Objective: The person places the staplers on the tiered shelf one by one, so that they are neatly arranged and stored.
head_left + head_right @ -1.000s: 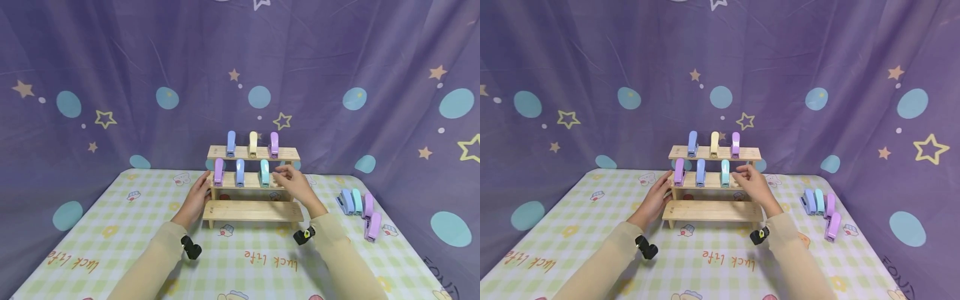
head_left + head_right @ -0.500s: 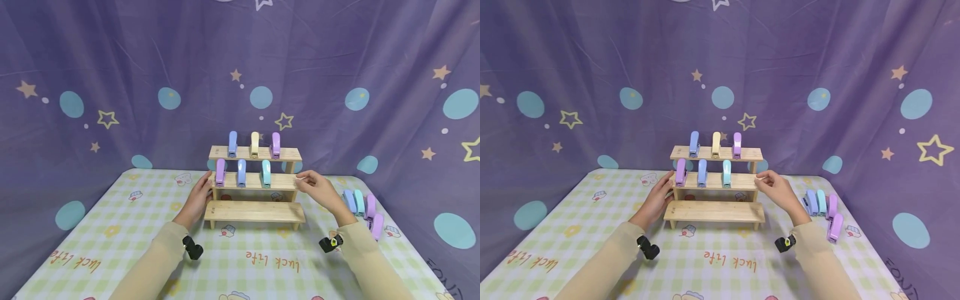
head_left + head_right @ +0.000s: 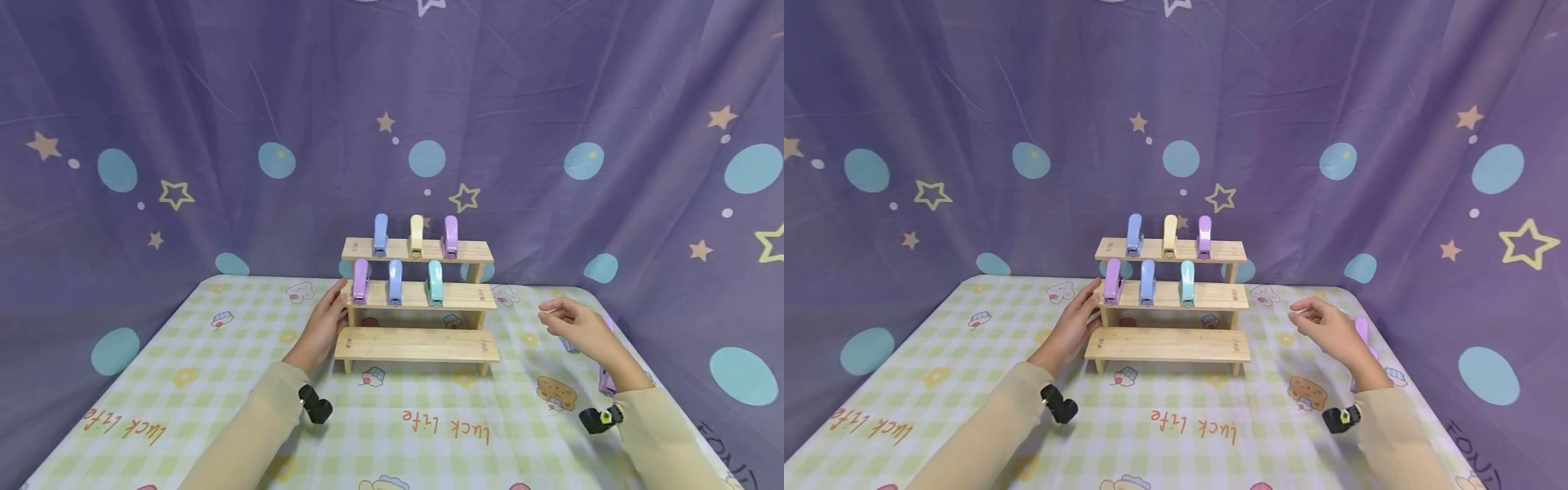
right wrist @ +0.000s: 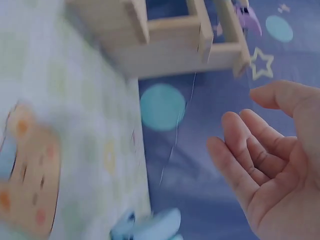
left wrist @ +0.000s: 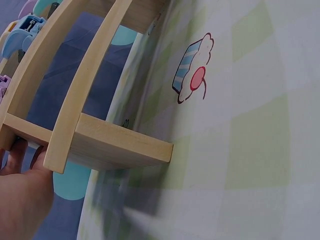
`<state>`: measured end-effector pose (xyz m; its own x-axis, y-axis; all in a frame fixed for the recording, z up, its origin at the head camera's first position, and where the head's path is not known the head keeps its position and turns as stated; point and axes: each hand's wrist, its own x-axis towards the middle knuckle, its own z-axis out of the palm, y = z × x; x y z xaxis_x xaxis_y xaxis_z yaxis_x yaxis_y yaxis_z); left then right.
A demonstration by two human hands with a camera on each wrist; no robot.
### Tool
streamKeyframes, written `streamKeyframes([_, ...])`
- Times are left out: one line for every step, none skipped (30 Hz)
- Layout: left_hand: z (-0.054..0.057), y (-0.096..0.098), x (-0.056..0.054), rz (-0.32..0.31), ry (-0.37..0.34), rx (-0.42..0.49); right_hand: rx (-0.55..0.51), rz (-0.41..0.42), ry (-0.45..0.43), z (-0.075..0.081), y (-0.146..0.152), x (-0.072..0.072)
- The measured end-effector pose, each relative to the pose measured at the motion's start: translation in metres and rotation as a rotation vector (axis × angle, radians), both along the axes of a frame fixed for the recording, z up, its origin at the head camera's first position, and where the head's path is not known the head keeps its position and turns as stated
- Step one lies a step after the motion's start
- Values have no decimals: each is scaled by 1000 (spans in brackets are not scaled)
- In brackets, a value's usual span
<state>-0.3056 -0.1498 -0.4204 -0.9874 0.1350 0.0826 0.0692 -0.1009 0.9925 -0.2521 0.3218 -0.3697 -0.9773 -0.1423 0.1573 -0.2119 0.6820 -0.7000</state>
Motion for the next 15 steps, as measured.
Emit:
streamKeyframes([0,0,0,-2,-1,-5,6,-3,-7,-1,5,3])
streamKeyframes([0,-1,0,-5,0,-7,15,-10,-15,-2,10,6])
streamKeyframes([0,-1,0,-7,0,-12,20,-14,-22,-3,16,9])
streamKeyframes([0,-1,1,-9,1,-14,30,-27,-33,-4,21,11])
streamKeyframes([0,-1,1,-11,3,-14,39,-36,-45,-6,26,14])
streamKeyframes([0,-1,1,-12,4,-14,45,-43,-51,-7,32,17])
streamKeyframes([0,-1,2,-15,6,-12,43,-51,-58,-9,38,19])
streamKeyframes([0,-1,2,-17,10,-10,45,-63,-66,-11,44,21])
streamKeyframes([0,-1,2,-19,13,-8,46,-73,-72,-12,50,24])
streamKeyframes([0,-1,2,-19,16,-6,48,-86,-79,-14,56,26])
streamKeyframes([0,-1,2,-18,17,-2,43,-95,-84,-16,62,29])
streamKeyframes([0,-1,2,-18,19,-2,39,-105,-84,-18,68,31])
streamKeyframes([0,-1,2,-17,20,1,31,-115,-91,-20,73,33])
streamKeyframes([0,-1,2,-15,20,1,32,-124,-96,-21,77,35])
streamKeyframes([1,-1,2,-13,18,1,28,-133,-100,-23,82,37])
